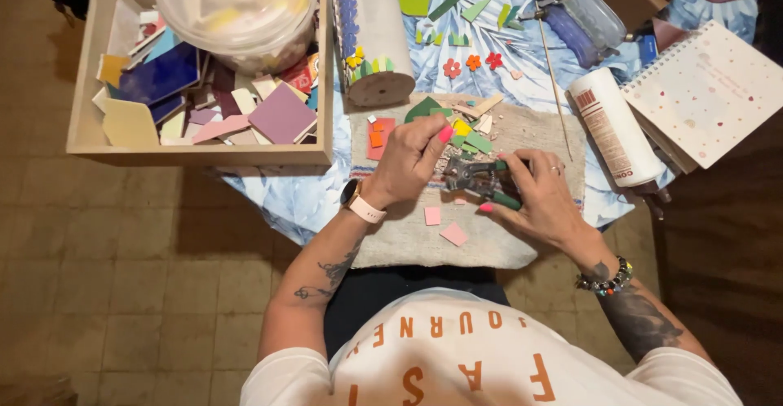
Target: The person trims small pieces of material using nippers over a towel.
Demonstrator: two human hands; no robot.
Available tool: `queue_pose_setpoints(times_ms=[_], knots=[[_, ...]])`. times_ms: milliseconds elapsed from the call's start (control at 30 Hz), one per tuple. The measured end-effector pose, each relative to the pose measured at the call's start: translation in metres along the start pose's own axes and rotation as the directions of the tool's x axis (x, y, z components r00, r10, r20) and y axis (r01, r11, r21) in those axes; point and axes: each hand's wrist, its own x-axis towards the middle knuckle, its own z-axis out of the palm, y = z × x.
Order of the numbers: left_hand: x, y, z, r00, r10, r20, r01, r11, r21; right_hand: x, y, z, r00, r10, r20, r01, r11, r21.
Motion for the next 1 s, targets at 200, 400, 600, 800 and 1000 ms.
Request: queue_pose_setpoints(times_ms=[200, 400, 600, 800, 1000], knots=[[0.001, 0.003, 0.001, 0.998, -0.036, 0.055, 0.028, 0.990, 0.137, 0.003, 0.000, 0.004, 0.999, -0.054, 0.000, 0.053, 0.998, -0.014], [0.006, 0.011, 0.003, 0.968, -0.133, 0.211, 0.089, 0.975, 0.206, 0.023, 0.004, -0.006, 0.996, -0.061, -0.058, 0.071, 0.980, 0.187], [0.015, 0.018, 0.001, 0.940, -0.195, 0.280, 0.186, 0.981, 0.058, 0.058, -0.015, -0.017, 0.971, -0.124, -0.207, 0.203, 0.882, 0.425], [0.006, 0.003, 0.009, 0.921, -0.258, 0.292, 0.280, 0.959, -0.037, 0.069, -0.009, -0.014, 0.982, -0.039, -0.182, 0.136, 0.818, 0.559], [0.014, 0.013, 0.007, 0.949, -0.222, 0.224, 0.225, 0.974, 0.012, 0.082, 0.027, -0.015, 0.979, -0.040, -0.198, 0.109, 0.930, 0.350]])
